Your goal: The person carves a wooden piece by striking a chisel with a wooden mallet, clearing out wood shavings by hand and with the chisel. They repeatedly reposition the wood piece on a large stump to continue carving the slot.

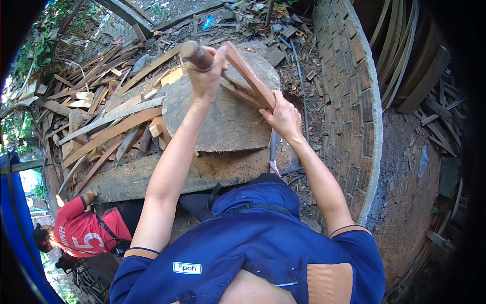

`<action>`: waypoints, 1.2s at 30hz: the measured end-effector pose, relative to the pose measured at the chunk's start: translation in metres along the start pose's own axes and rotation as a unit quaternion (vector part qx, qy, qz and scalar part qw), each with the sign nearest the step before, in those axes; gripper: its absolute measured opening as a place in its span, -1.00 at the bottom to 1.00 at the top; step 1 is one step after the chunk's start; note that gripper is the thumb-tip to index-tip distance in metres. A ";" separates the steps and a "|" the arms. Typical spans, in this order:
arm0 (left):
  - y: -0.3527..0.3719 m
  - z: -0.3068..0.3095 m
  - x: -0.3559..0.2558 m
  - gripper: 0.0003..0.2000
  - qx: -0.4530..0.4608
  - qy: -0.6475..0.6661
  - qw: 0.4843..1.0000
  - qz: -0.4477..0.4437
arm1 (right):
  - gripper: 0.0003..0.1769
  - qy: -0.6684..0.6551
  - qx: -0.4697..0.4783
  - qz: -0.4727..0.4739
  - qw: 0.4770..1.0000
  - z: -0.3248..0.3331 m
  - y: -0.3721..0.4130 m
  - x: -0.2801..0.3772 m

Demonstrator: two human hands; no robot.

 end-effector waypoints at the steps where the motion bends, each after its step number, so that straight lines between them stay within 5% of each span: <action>1: 0.001 -0.005 -0.001 -0.83 0.015 -0.032 0.999 -0.002 | -0.42 -0.001 0.004 -0.002 1.000 0.000 0.000 -0.001; 6: 0.002 -0.019 0.006 -0.83 0.013 -0.089 0.994 -0.056 | -0.44 0.027 0.010 0.011 1.000 0.004 -0.008 -0.006; 8: 0.012 -0.027 0.002 -0.81 -0.003 -0.085 0.994 -0.069 | -0.48 -0.142 0.103 -0.035 0.984 0.000 -0.020 -0.023; 10: 0.019 -0.031 0.004 -0.80 0.001 -0.096 0.994 -0.051 | -0.53 -0.180 0.064 -0.044 0.980 0.040 -0.024 0.004; 12: 0.022 -0.034 0.004 -0.82 0.007 -0.103 0.992 -0.070 | -0.52 -0.163 -0.041 0.055 0.984 0.089 -0.026 0.040; 15: 0.021 -0.037 0.008 -0.85 -0.002 -0.141 0.988 -0.056 | -0.51 -0.167 -0.241 0.309 0.905 0.162 -0.010 0.106; 18: 0.022 -0.040 -0.001 -0.87 0.010 -0.125 0.987 -0.103 | -0.44 -0.138 -0.188 0.342 0.910 0.167 0.002 0.119; 20: 0.021 -0.036 0.007 -0.89 0.036 -0.117 0.987 -0.102 | -0.39 0.092 -0.010 0.275 0.957 0.156 0.001 0.106; 22: 0.019 -0.040 0.005 -0.90 0.042 -0.076 0.993 -0.084 | -0.39 0.112 -0.031 0.277 0.954 0.168 0.007 0.108; 23: 0.019 -0.038 0.006 -0.90 0.044 -0.082 0.994 -0.061 | -0.39 0.114 -0.028 0.277 0.954 0.169 0.007 0.112; 25: 0.022 -0.036 0.006 -0.87 0.030 -0.110 0.990 -0.081 | -0.41 -0.113 -0.175 0.335 0.919 0.175 0.016 0.124; 26: 0.023 -0.036 0.003 -0.86 0.027 -0.115 0.989 -0.094 | -0.41 -0.115 -0.173 0.335 0.919 0.172 0.016 0.122; 28: 0.024 -0.034 0.005 -0.84 0.035 -0.074 0.992 -0.100 | -0.44 -0.032 0.012 0.225 0.974 0.145 0.009 0.105; 29: 0.022 -0.035 0.005 -0.83 0.043 -0.030 0.993 -0.106 | -0.46 -0.070 0.029 0.192 0.978 0.135 0.006 0.093; 32: 0.023 -0.023 0.009 -0.81 0.014 -0.069 0.997 -0.016 | -0.41 -0.205 -0.055 0.143 0.967 0.115 0.004 0.075; 36: 0.031 -0.017 0.011 -0.83 0.003 -0.048 0.998 -0.050 | -0.35 -0.101 -0.036 0.028 0.994 0.042 -0.014 0.021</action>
Point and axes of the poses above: each hand's wrist, its own y-axis away from the middle knuckle, its own z-axis out of the back of the hand, x = y × z, the point moved 4 cm from there along -y, towards the middle knuckle, and after that the axes turned 13 degrees about z, right-handed, at the moved point
